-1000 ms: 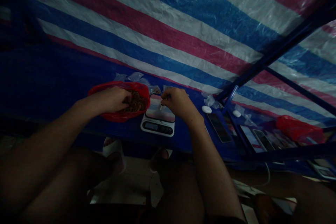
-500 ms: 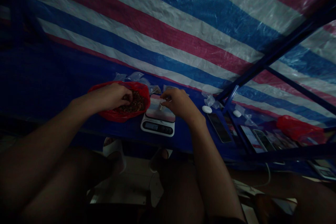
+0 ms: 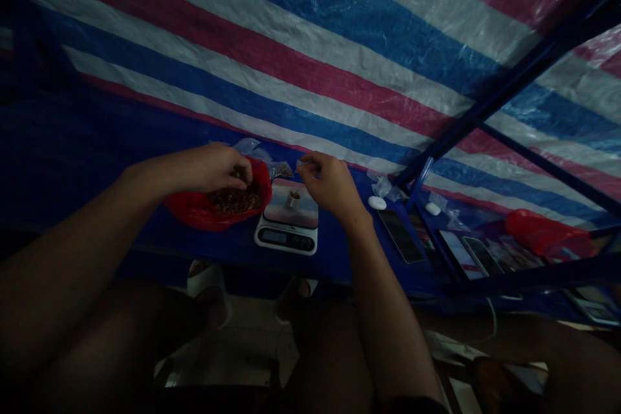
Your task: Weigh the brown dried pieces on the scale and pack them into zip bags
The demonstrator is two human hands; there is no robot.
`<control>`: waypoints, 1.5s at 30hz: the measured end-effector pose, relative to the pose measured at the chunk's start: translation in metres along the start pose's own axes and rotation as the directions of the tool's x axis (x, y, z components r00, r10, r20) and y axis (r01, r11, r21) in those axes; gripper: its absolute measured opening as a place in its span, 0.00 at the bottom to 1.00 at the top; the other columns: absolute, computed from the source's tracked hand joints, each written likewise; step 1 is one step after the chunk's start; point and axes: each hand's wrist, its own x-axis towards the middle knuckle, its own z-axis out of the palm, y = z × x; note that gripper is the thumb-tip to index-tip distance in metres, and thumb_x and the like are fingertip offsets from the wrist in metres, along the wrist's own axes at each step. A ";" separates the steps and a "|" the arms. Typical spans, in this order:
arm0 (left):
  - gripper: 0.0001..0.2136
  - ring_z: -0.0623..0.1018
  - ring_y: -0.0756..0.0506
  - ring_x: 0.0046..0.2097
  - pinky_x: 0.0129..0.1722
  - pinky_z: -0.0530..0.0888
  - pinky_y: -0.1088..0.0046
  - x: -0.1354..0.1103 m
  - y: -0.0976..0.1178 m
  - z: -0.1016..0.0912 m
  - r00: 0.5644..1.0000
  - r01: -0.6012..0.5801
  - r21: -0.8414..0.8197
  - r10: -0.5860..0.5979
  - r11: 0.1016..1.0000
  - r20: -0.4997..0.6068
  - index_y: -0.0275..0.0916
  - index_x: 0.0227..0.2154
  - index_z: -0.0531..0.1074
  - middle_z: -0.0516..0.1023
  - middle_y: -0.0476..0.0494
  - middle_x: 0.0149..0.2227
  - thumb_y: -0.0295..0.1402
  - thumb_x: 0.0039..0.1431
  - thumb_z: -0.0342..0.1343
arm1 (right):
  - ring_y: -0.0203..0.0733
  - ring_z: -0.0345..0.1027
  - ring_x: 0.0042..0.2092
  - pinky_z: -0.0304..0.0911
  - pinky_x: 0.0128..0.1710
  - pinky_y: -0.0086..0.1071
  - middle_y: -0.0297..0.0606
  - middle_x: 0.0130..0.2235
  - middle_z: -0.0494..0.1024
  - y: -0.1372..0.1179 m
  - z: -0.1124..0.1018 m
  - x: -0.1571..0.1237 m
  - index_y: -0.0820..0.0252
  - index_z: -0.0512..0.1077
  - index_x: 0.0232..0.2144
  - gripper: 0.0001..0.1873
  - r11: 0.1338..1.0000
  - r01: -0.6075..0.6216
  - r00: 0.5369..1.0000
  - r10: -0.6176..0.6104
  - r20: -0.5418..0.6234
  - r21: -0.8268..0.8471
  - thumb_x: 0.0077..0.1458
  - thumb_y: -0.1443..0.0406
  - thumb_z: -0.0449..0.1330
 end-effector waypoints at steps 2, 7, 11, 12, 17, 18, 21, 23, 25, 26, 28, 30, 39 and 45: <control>0.13 0.82 0.45 0.36 0.38 0.72 0.70 0.006 0.015 -0.009 1.000 0.010 -0.021 -0.010 1.000 0.009 0.42 0.45 0.85 0.88 0.46 0.39 0.28 0.61 0.60 | 0.48 0.83 0.43 0.73 0.45 0.38 0.46 0.42 0.89 0.001 0.000 0.001 0.63 0.83 0.47 0.13 1.000 -0.015 1.000 0.015 -0.022 0.007 0.65 0.63 0.64; 0.14 0.83 0.42 0.41 0.45 0.73 0.67 0.026 0.049 -0.023 0.998 -0.055 0.027 0.055 0.998 -0.011 0.43 0.45 0.86 0.88 0.46 0.41 0.27 0.60 0.59 | 0.48 0.83 0.43 0.73 0.45 0.38 0.45 0.41 0.89 0.006 0.001 0.002 0.62 0.83 0.44 0.11 0.998 -0.039 0.997 0.041 -0.070 0.042 0.64 0.63 0.64; 0.14 0.83 0.42 0.42 0.44 0.72 0.68 0.043 0.065 -0.017 0.993 -0.120 0.040 0.120 0.992 0.017 0.44 0.43 0.86 0.88 0.45 0.43 0.25 0.60 0.59 | 0.47 0.83 0.43 0.73 0.46 0.37 0.45 0.41 0.89 0.011 0.002 0.003 0.62 0.83 0.42 0.10 0.997 -0.037 0.997 0.042 -0.070 0.068 0.64 0.64 0.64; 0.13 0.83 0.42 0.41 0.43 0.72 0.68 0.047 0.069 -0.015 0.992 -0.127 0.045 0.125 0.991 0.029 0.44 0.43 0.86 0.88 0.46 0.43 0.25 0.61 0.59 | 0.47 0.84 0.43 0.73 0.45 0.37 0.45 0.41 0.89 0.012 0.002 0.003 0.62 0.83 0.42 0.09 0.997 -0.035 0.997 0.040 -0.066 0.074 0.64 0.65 0.63; 0.14 0.83 0.44 0.40 0.39 0.70 0.71 0.058 0.083 -0.003 0.982 -0.184 0.123 0.178 0.975 0.063 0.40 0.45 0.85 0.88 0.43 0.44 0.24 0.64 0.56 | 0.48 0.84 0.45 0.74 0.46 0.37 0.44 0.42 0.89 0.018 0.003 0.003 0.62 0.83 0.42 0.10 0.995 -0.036 0.997 0.043 -0.070 0.092 0.63 0.68 0.62; 0.14 0.83 0.44 0.40 0.39 0.70 0.71 0.059 0.085 -0.002 0.980 -0.192 0.127 0.183 0.973 0.074 0.39 0.45 0.85 0.88 0.43 0.44 0.24 0.64 0.56 | 0.48 0.84 0.45 0.74 0.46 0.37 0.44 0.42 0.89 0.019 0.003 0.003 0.62 0.83 0.41 0.09 0.995 -0.039 0.996 0.046 -0.075 0.089 0.62 0.68 0.62; 0.14 0.83 0.46 0.40 0.38 0.69 0.72 0.063 0.086 0.001 0.977 -0.198 0.118 0.187 0.973 0.102 0.40 0.45 0.85 0.88 0.44 0.44 0.24 0.64 0.56 | 0.48 0.84 0.44 0.73 0.44 0.37 0.43 0.41 0.89 0.022 0.003 0.003 0.61 0.83 0.39 0.09 0.996 -0.045 0.995 0.051 -0.083 0.074 0.62 0.68 0.62; 0.14 0.83 0.45 0.41 0.38 0.69 0.73 0.064 0.085 0.003 0.976 -0.203 0.112 0.192 0.973 0.104 0.41 0.47 0.85 0.88 0.45 0.44 0.25 0.64 0.57 | 0.48 0.84 0.44 0.74 0.44 0.36 0.43 0.40 0.89 0.022 0.003 0.003 0.61 0.83 0.39 0.09 0.996 -0.049 0.995 0.054 -0.081 0.068 0.62 0.68 0.62; 0.15 0.83 0.45 0.42 0.38 0.70 0.73 0.065 0.085 0.003 0.976 -0.206 0.104 0.196 0.973 0.099 0.41 0.48 0.84 0.88 0.45 0.45 0.26 0.63 0.58 | 0.48 0.84 0.43 0.73 0.44 0.36 0.43 0.40 0.89 0.023 0.003 0.003 0.61 0.83 0.39 0.09 0.997 -0.052 0.995 0.056 -0.078 0.061 0.62 0.68 0.62; 0.15 0.83 0.45 0.42 0.39 0.70 0.73 0.065 0.085 0.003 0.975 -0.208 0.097 0.199 0.973 0.096 0.41 0.49 0.84 0.88 0.45 0.45 0.26 0.63 0.58 | 0.47 0.84 0.43 0.73 0.44 0.36 0.43 0.40 0.89 0.023 0.003 0.003 0.61 0.83 0.39 0.09 0.997 -0.051 0.996 0.055 -0.076 0.058 0.62 0.69 0.61; 0.16 0.84 0.44 0.43 0.41 0.71 0.72 0.064 0.085 0.004 0.975 -0.212 0.089 0.205 0.973 0.085 0.42 0.49 0.84 0.88 0.44 0.45 0.26 0.63 0.58 | 0.47 0.84 0.42 0.73 0.44 0.36 0.43 0.40 0.89 0.024 0.002 0.003 0.61 0.83 0.39 0.10 0.998 -0.044 0.996 0.048 -0.075 0.054 0.62 0.69 0.61; 0.16 0.84 0.43 0.43 0.42 0.72 0.71 0.064 0.084 0.004 0.975 -0.217 0.085 0.212 0.972 0.067 0.42 0.49 0.85 0.88 0.44 0.44 0.26 0.63 0.57 | 0.47 0.83 0.42 0.72 0.44 0.36 0.43 0.40 0.89 0.024 0.002 0.004 0.61 0.83 0.39 0.10 0.998 -0.032 0.997 0.035 -0.072 0.049 0.62 0.70 0.61; 0.12 0.85 0.44 0.42 0.42 0.73 0.72 0.067 0.075 0.011 0.961 -0.274 -0.016 0.274 0.962 0.038 0.40 0.43 0.86 0.89 0.45 0.42 0.27 0.64 0.57 | 0.46 0.82 0.40 0.70 0.43 0.35 0.43 0.38 0.88 0.020 0.001 0.003 0.61 0.84 0.36 0.10 0.999 -0.019 0.997 0.021 -0.067 0.033 0.62 0.69 0.60; 0.12 0.83 0.48 0.38 0.38 0.70 0.74 0.067 0.072 0.013 0.947 -0.320 0.019 0.320 0.947 -0.019 0.40 0.39 0.84 0.88 0.47 0.39 0.25 0.65 0.55 | 0.46 0.80 0.39 0.68 0.41 0.35 0.43 0.37 0.88 0.021 0.002 0.003 0.62 0.84 0.35 0.11 0.999 -0.012 0.997 0.014 -0.072 0.032 0.62 0.68 0.60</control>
